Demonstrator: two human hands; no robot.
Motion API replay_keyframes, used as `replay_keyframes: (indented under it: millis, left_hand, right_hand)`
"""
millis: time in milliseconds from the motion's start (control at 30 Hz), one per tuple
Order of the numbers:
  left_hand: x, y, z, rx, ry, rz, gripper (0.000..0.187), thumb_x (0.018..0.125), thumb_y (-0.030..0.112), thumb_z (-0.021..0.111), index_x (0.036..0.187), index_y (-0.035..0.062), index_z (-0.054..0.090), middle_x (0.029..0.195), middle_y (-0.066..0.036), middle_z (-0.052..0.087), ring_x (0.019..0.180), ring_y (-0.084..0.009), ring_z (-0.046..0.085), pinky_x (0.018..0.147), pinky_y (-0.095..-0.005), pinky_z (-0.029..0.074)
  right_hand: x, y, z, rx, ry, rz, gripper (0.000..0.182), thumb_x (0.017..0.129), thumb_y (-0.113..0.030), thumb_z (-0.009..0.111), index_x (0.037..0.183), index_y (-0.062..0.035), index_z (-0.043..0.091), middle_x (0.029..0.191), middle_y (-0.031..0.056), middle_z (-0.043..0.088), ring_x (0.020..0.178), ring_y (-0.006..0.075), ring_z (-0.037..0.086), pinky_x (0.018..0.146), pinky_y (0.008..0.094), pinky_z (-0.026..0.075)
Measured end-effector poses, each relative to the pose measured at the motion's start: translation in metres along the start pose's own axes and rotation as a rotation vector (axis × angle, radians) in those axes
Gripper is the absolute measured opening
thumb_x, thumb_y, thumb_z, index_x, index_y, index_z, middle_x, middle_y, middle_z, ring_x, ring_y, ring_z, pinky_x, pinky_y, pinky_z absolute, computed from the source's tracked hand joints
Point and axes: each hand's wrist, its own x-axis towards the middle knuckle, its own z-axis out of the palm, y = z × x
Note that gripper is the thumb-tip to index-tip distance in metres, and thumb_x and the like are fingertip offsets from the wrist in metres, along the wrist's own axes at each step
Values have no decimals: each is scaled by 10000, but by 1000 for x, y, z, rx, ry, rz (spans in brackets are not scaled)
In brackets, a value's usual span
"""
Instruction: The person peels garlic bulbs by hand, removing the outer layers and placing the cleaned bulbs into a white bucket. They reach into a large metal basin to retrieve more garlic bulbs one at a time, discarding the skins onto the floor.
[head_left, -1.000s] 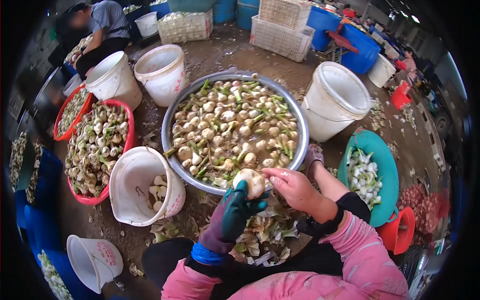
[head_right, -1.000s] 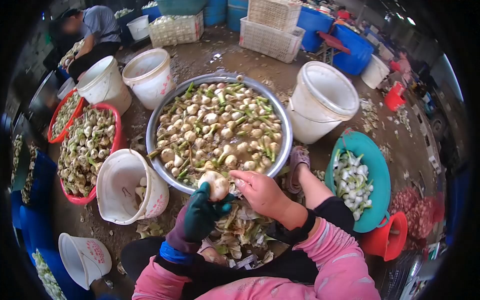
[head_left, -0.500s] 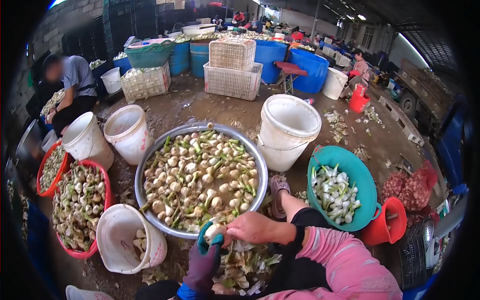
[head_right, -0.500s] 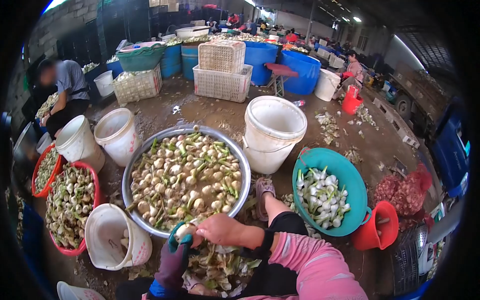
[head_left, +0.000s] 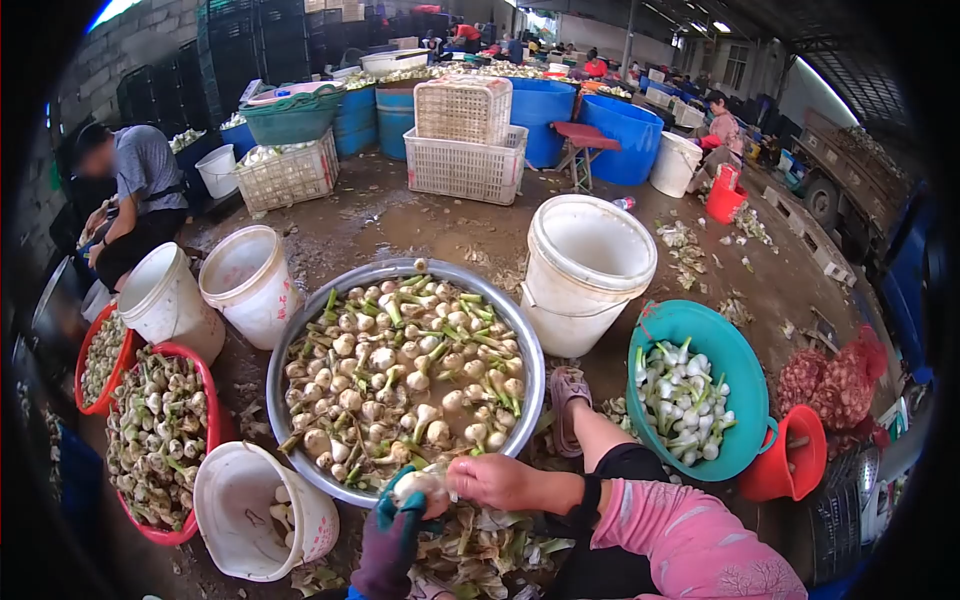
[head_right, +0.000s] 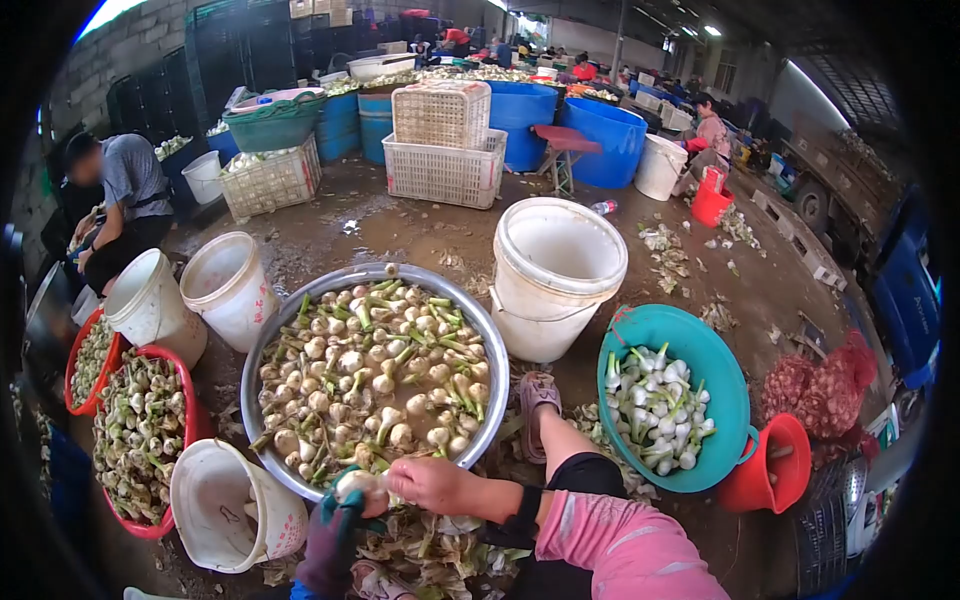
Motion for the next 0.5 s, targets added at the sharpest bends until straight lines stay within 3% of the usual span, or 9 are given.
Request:
replay_keyframes:
  millis: [133,233,500]
  left_hand:
    - [-6,-14,6,-68,-63,-31,385,835,165,517,1169,-3,423,991,-102,556,817,-165,576,592,-257,512]
    - [-14,-21,5,-3,-28,11,413,823,151,544,1187,9,412,993,-96,557,810,-159,574,604,-250,509]
    - [-32,-11,9,-7,28,34,444,797,169,595,1187,34,428,992,-71,563,811,-125,563,618,-230,497]
  right_hand:
    - [-12,-2,-2,-291,-104,-176,239,853,-273,436,849,-36,469,697,179,529,672,370,521,583,429,387]
    - [-16,7,0,-353,-89,-319,212,850,-250,431,848,-40,462,690,186,522,672,386,513,578,447,381]
    - [-23,-5,11,-415,-21,-359,207,837,-242,456,795,-39,463,644,181,522,629,390,516,549,455,387]
